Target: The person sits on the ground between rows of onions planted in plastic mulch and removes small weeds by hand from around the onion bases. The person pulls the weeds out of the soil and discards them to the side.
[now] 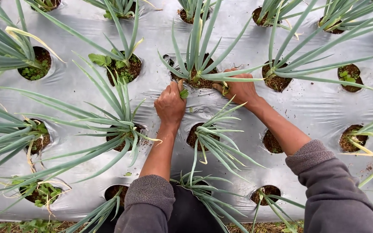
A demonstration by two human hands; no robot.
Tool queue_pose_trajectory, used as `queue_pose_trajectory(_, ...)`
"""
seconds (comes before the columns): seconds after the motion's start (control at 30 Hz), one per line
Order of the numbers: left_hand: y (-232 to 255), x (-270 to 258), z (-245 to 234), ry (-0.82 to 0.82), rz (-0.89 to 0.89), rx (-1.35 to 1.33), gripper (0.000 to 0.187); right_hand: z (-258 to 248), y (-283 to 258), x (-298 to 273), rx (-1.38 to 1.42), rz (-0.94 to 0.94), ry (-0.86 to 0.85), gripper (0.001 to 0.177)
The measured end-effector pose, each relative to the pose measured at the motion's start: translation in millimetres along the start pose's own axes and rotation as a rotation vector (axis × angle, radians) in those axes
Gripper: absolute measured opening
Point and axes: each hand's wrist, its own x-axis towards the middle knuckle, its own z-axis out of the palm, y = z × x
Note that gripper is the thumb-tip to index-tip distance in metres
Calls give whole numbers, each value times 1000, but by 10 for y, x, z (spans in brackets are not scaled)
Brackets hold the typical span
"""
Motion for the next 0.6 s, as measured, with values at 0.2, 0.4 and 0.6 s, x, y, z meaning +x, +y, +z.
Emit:
queue_pose_trajectory(0.2, 34, 14, -50, 19, 8, -4, 34, 139, 8, -69, 177, 180, -3, 40)
queue_pose_trajectory(0.4, 49, 56, -80, 16, 2, -12, 37, 261, 37, -178, 255, 254, -21, 21)
queue_pose_trajectory(0.6, 44, 71, -110, 19, 13, -27, 30, 52, -21, 25, 111, 245, -158, 34)
